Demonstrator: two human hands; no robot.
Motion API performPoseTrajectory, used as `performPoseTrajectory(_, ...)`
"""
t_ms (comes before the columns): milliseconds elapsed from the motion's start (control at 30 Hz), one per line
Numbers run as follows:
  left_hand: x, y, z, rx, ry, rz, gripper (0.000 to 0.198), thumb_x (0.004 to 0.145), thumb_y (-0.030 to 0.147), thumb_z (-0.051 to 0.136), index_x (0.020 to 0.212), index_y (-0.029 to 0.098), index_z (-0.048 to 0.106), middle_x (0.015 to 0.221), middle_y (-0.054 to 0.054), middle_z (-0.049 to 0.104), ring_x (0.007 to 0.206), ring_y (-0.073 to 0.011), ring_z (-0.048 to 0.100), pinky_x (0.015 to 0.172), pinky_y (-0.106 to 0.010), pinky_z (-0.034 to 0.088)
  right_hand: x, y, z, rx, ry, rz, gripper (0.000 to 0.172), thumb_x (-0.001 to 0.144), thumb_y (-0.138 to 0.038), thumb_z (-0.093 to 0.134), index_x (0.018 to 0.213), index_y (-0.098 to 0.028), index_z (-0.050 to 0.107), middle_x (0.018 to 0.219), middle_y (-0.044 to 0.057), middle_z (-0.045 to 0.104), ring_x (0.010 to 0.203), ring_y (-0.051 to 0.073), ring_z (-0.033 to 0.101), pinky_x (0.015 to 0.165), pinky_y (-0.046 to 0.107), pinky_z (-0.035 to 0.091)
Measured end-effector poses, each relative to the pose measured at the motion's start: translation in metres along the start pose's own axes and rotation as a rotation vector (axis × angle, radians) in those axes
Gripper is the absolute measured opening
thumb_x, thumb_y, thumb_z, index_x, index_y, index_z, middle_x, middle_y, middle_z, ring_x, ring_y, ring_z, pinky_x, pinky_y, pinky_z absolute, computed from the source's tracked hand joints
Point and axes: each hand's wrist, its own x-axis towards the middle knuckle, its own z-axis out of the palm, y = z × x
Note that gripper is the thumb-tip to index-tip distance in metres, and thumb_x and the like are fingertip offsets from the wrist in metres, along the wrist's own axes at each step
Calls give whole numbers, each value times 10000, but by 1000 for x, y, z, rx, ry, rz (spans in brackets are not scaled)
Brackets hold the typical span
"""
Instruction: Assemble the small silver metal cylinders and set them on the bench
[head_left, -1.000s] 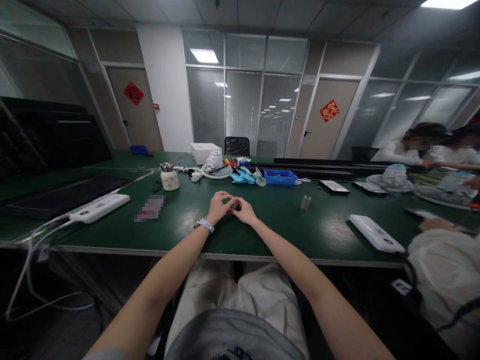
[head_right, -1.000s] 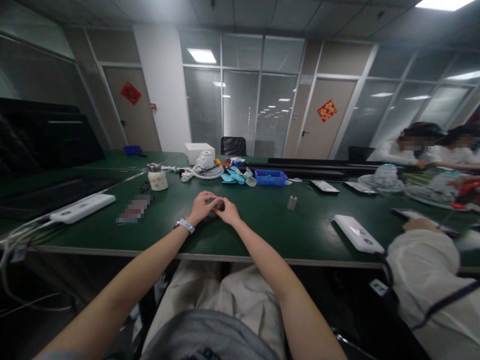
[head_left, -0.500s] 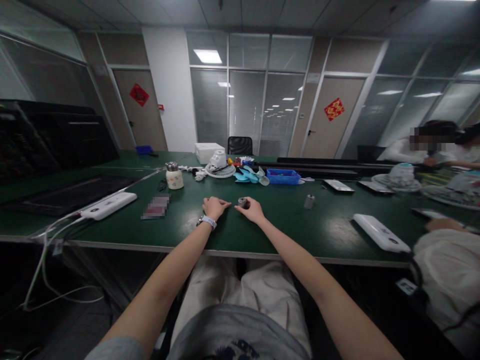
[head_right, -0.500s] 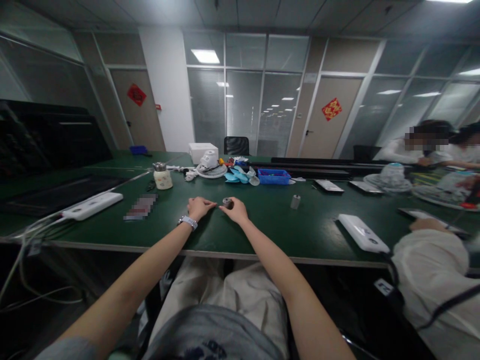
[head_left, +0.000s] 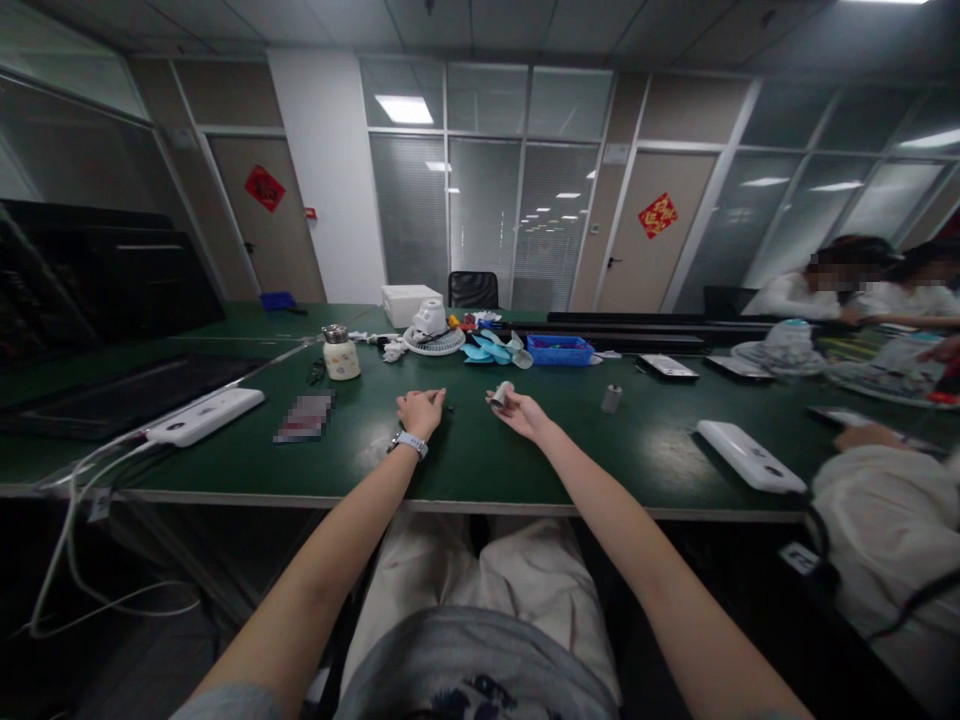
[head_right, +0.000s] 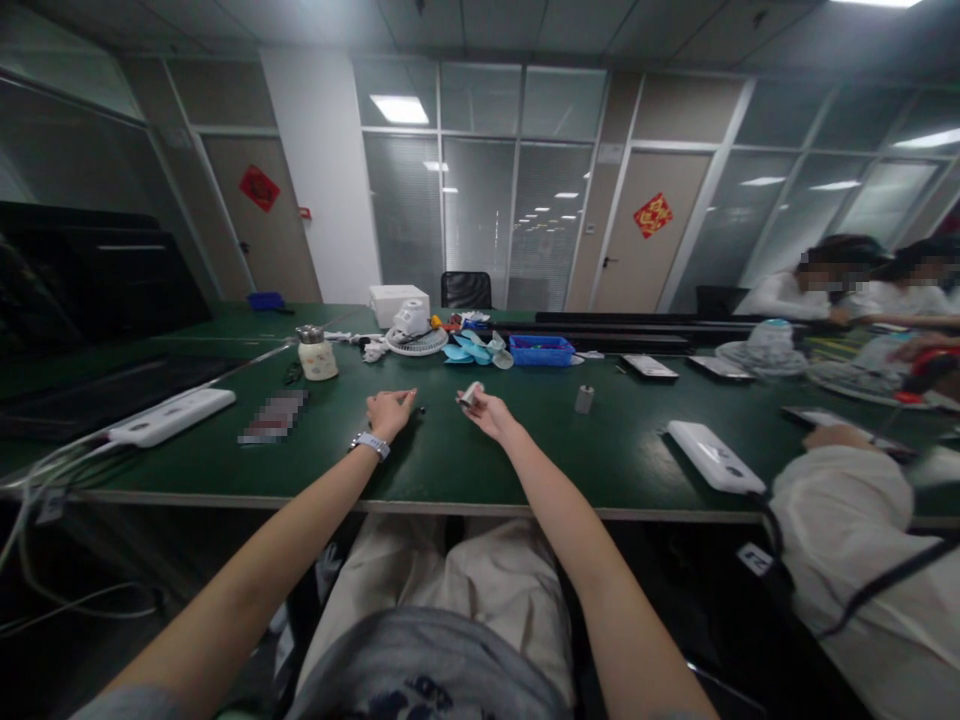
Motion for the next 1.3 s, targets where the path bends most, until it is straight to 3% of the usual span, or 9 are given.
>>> performPoseTrajectory(133, -1, 2, -1, 13, -28, 27, 494, 850, 605, 459, 1090, 276, 739, 1200, -169, 605, 1121, -395, 433, 893, -508, 392, -9, -5, -2, 152, -31, 113, 211, 993, -248, 371, 1029, -143, 550, 975, 112, 697, 873, 161, 693, 703, 277, 583)
performPoseTrajectory(267, -2, 3, -2, 30, -39, 27, 479, 849, 590, 472, 1096, 274, 734, 1188, -176, 604, 1121, -397, 437, 884, -501, 394, -10, -5, 1, 190, -46, 151, 239, 984, -322, 403, 1026, -134, 543, 993, 127, 677, 870, 177, 690, 665, 280, 586)
performPoseTrajectory(433, -2, 2, 0, 53, -40, 31, 441, 837, 574, 504, 1068, 278, 735, 1173, -164, 610, 1119, -390, 445, 874, -491, 403, -4, -4, -1, 183, 8, 173, 122, 956, -224, 446, 1013, -146, 520, 957, 109, 672, 827, 171, 685, 638, 283, 587)
performPoseTrajectory(667, -3, 5, -4, 51, -86, 17, 428, 842, 553, 507, 1078, 271, 728, 1182, -172, 595, 1135, -394, 439, 885, -484, 395, -4, -5, -2, 180, 4, 183, 125, 929, -196, 462, 1019, -143, 531, 961, 113, 665, 831, 177, 683, 631, 283, 587)
performPoseTrajectory(900, -5, 7, -6, 39, -93, 9, 326, 855, 350, 492, 1067, 267, 726, 1186, -164, 592, 1150, -389, 435, 907, -499, 381, -7, -6, 0, 196, 32, 149, 160, 912, -88, 407, 987, -165, 525, 964, 91, 669, 854, 168, 683, 627, 279, 587)
performPoseTrajectory(1300, -4, 7, -6, 92, -107, -13, 324, 864, 326, 470, 1069, 307, 719, 1202, -117, 598, 1172, -348, 443, 928, -467, 401, -8, -6, 0, 203, -53, 168, 185, 925, -136, 403, 1085, -131, 495, 979, 129, 670, 880, 193, 687, 644, 289, 591)
